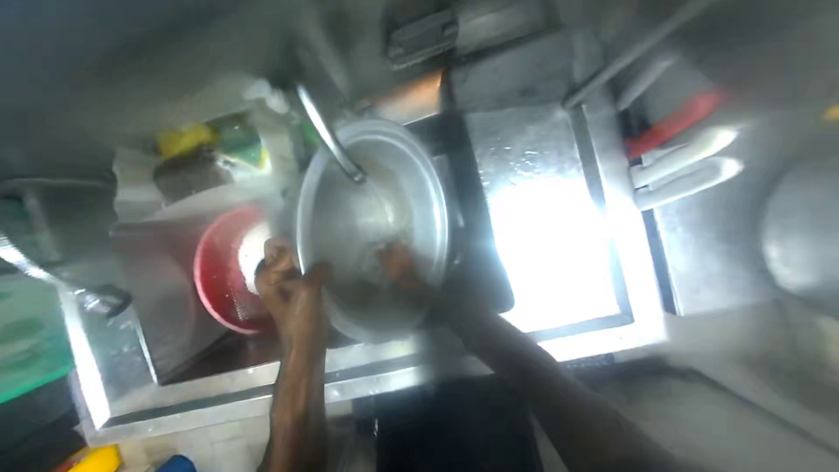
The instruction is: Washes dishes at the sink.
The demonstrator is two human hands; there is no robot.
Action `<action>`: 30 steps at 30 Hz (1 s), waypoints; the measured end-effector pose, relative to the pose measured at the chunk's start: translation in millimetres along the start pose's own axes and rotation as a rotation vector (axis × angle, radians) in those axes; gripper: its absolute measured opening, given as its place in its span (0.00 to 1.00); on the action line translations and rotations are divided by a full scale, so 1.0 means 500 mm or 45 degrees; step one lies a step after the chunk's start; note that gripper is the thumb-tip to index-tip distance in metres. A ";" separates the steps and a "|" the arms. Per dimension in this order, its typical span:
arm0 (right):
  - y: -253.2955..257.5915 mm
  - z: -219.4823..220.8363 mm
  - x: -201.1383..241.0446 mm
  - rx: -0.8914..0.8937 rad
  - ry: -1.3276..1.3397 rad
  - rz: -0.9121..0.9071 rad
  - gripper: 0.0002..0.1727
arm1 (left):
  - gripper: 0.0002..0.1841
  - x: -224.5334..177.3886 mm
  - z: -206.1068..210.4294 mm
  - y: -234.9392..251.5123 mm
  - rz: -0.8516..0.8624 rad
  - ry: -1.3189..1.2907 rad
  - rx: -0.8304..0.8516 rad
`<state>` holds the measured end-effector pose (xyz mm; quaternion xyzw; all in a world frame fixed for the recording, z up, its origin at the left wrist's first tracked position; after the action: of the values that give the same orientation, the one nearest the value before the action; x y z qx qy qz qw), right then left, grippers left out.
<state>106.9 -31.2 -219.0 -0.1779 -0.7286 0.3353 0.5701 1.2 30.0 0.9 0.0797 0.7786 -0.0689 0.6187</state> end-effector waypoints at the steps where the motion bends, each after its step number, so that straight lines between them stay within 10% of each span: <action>1: -0.038 0.029 0.040 0.191 0.247 0.135 0.25 | 0.14 0.009 0.006 0.002 0.001 -0.003 -0.014; 7: -0.193 0.037 0.223 0.288 1.796 -0.122 0.15 | 0.14 0.031 -0.003 -0.008 -0.154 0.021 -0.128; 14: -0.383 0.048 0.135 -0.434 -0.105 -0.586 0.27 | 0.14 -0.006 0.016 -0.023 -0.273 -0.112 -0.241; 18: -0.398 0.022 0.126 -0.794 -0.297 -0.716 0.14 | 0.11 -0.046 0.020 -0.045 -0.244 -0.088 -0.146; 30: -0.516 0.009 0.154 -0.723 0.362 -0.883 0.21 | 0.09 -0.251 -0.050 -0.081 0.072 0.580 0.600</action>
<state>112.1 -166.5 13.7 -0.1170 -0.7227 -0.1152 0.6714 -3.2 -9.3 129.2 0.2558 0.8571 -0.2103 0.3947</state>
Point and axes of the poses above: each hand's wrist, its own y-axis towards the middle knuckle, its own z-axis out of the palm, x = y × z, the point moved 3 cm from there along y, towards the middle knuckle, and after that the axes turned 10 degrees about x, right-handed, at the moved point
